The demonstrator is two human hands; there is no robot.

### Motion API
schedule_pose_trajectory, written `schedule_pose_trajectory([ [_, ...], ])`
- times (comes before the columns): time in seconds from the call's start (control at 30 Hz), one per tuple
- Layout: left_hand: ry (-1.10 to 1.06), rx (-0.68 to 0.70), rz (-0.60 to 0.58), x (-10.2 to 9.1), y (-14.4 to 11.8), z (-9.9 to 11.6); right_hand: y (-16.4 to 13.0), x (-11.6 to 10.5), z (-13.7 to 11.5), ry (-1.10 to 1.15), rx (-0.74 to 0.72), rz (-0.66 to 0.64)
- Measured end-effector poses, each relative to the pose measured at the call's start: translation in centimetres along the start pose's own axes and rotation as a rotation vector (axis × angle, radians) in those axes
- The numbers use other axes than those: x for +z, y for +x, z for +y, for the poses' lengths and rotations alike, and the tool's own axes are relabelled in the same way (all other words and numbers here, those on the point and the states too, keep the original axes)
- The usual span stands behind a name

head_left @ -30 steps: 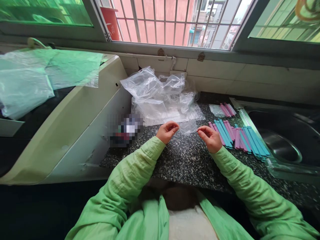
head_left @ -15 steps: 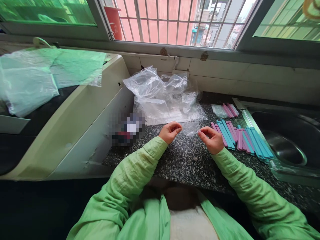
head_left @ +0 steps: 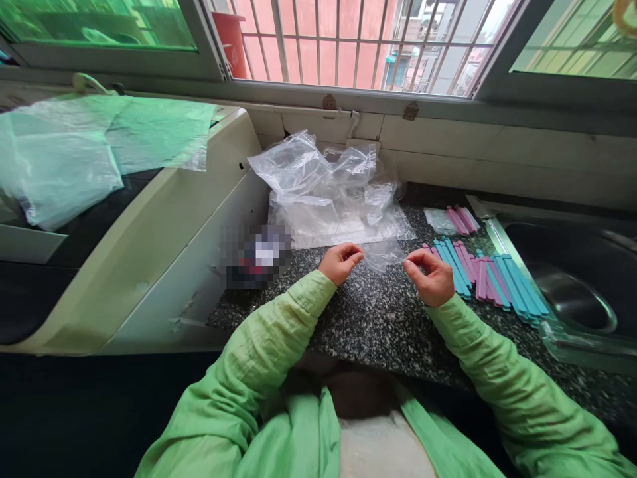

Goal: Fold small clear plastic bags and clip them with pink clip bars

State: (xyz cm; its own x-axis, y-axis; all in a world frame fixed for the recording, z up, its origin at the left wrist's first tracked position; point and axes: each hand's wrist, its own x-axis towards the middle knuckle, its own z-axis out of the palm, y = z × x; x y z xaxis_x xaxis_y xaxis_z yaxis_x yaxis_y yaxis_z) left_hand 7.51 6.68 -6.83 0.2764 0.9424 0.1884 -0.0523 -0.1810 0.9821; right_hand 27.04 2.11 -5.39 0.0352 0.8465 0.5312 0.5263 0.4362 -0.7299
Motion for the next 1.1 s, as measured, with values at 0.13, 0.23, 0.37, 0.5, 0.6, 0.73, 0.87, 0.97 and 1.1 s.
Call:
schedule_pose_trajectory([
  [0.13,-0.004,-0.014,0.000,0.0,0.1,0.0,0.1,-0.1,-0.1,-0.012,-0.022,0.017],
  [0.23,0.004,-0.013,-0.004,0.0,0.1,-0.1,0.2,-0.2,-0.3,-0.024,-0.055,0.037],
  [0.37,0.022,0.008,-0.001,0.1,0.1,-0.4,0.3,-0.3,-0.3,-0.031,-0.121,0.065],
  [0.5,0.072,0.043,-0.026,0.2,0.0,-0.8,0.4,-0.6,-0.4,-0.093,-0.223,0.110],
  [0.6,0.122,0.078,-0.061,0.4,-0.1,-1.0,0.4,-0.8,-0.6,-0.177,-0.299,0.149],
  [0.73,0.177,0.118,-0.094,0.6,-0.2,-1.1,0.3,-1.1,-1.2,-0.244,-0.405,0.172],
  [0.87,0.250,0.124,-0.157,0.8,-0.3,-1.3,0.3,-1.2,-1.5,-0.301,-0.452,0.155],
  [0.97,0.307,0.102,-0.185,0.8,-0.3,-1.3,0.3,-1.1,-1.5,-0.322,-0.479,0.124],
  [1.1,0.295,0.176,-0.119,0.4,-0.5,-0.4,0.3,-0.9,-1.4,-0.313,-0.476,0.056],
])
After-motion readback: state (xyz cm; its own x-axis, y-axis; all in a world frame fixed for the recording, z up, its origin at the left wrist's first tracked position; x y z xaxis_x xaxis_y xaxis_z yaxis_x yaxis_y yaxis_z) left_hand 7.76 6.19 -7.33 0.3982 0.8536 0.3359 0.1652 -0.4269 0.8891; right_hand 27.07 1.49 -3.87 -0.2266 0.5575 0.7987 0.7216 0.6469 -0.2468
